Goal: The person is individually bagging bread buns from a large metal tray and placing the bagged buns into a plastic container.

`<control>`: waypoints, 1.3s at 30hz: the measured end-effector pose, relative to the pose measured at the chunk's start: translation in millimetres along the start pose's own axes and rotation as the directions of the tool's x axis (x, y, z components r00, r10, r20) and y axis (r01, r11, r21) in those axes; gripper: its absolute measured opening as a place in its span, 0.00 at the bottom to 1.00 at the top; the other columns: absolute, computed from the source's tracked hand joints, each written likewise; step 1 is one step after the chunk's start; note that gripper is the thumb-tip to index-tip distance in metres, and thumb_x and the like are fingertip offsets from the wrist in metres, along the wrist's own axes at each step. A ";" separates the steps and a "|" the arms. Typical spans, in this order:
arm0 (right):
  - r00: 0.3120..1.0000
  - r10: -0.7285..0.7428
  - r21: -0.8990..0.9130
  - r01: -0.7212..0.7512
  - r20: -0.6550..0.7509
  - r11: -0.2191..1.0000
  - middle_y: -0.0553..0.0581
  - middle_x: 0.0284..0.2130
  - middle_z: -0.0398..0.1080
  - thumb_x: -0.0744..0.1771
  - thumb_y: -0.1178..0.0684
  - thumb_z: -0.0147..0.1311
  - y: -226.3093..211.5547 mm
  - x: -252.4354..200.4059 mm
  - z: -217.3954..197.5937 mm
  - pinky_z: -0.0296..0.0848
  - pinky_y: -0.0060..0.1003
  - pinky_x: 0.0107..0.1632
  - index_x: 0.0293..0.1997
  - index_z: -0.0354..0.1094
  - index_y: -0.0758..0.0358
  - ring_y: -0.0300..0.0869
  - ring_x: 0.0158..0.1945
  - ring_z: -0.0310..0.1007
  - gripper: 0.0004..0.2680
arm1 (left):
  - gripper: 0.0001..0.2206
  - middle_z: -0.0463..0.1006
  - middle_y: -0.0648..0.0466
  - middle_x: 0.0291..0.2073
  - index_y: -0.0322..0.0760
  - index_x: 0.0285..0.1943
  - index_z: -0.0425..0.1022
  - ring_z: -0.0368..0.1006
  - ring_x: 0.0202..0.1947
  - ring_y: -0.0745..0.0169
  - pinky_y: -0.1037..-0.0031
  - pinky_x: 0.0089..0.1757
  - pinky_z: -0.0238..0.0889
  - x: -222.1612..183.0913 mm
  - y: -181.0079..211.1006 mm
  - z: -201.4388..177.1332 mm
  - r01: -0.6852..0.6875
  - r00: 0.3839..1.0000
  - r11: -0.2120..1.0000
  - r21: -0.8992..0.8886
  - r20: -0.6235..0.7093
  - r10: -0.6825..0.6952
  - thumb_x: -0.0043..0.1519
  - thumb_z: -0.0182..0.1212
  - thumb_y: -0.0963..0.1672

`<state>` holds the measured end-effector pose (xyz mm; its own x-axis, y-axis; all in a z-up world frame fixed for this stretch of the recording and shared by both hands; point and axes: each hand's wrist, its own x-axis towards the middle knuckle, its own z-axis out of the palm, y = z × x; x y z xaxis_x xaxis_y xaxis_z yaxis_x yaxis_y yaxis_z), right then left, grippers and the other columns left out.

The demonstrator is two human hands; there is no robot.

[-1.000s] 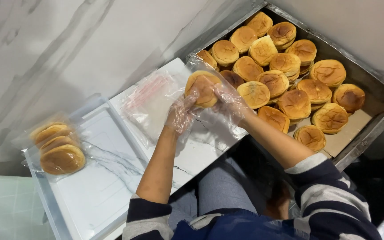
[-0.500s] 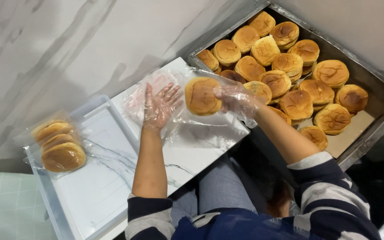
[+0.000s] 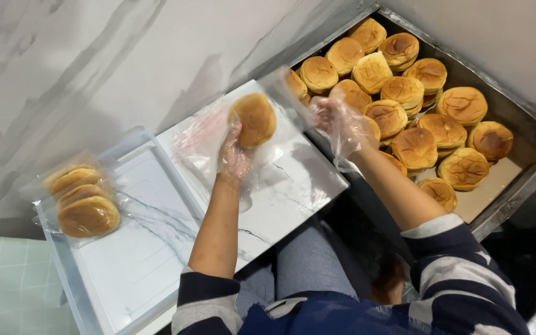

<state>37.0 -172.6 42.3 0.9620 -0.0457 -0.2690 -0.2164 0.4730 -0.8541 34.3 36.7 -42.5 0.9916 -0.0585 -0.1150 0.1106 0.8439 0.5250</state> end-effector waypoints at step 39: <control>0.978 -0.200 -0.025 0.202 0.063 0.979 0.55 0.19 0.66 0.58 0.61 0.55 16.2 -3.2 -20.8 0.75 0.36 0.29 0.32 0.57 0.58 0.42 0.23 0.71 0.08 | 0.03 0.75 0.54 0.30 0.43 0.31 0.71 0.72 0.37 0.64 0.72 0.43 0.63 -32.0 -2.5 48.8 -0.298 0.892 0.800 0.521 -0.147 0.428 0.51 0.59 0.43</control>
<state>27.0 -183.0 20.0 0.9944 -0.0843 -0.0639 -0.0214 0.4314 -0.9019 5.5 10.5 1.0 0.9220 0.3873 -0.0021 -0.1722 0.4149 0.8934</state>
